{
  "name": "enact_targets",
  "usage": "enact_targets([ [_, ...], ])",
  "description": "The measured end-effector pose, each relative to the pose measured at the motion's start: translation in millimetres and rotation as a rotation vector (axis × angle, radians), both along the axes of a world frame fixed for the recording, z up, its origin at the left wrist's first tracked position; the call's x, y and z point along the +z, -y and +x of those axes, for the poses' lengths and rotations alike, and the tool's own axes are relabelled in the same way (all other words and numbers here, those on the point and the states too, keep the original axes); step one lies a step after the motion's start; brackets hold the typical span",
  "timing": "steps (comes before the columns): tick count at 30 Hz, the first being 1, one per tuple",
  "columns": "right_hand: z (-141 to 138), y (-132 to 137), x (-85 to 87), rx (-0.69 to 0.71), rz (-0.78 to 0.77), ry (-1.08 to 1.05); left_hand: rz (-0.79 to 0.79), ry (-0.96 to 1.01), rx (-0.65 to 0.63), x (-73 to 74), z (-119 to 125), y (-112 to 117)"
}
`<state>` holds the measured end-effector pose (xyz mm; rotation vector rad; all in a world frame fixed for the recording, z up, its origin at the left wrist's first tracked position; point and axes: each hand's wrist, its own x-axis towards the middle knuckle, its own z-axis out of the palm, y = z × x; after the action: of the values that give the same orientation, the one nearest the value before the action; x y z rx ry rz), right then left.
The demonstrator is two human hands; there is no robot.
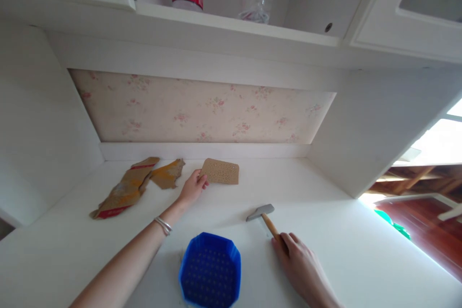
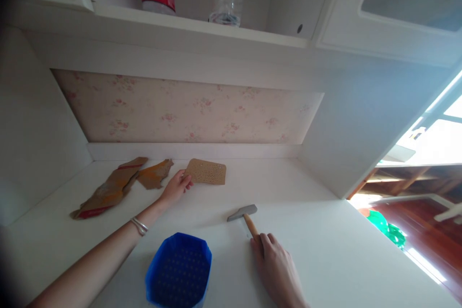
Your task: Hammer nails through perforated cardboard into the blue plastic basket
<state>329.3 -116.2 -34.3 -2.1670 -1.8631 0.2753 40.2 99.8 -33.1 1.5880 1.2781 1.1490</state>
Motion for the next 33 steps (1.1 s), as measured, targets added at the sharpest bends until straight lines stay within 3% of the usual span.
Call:
enact_targets([
  [8, 0, -6, -4.4, -0.018, -0.011, 0.016, 0.015, -0.204, 0.082, -12.4, 0, -24],
  [15, -3, -8, -6.2, 0.021, 0.002, 0.032, 0.015, -0.24, 0.084, -17.3, -6, -20],
  [21, -4, -8, -7.2, 0.026, 0.015, 0.03, 0.002, -0.161, 0.143, -10.5, -11, -13],
  [27, -1, -12, -9.3, 0.018, 0.024, 0.025, -0.096, -0.077, 0.266, -4.0, -33, 33],
  [33, 3, -27, -5.4, 0.0, 0.019, 0.007, -0.236, -0.016, 0.134, -8.1, -44, 85],
])
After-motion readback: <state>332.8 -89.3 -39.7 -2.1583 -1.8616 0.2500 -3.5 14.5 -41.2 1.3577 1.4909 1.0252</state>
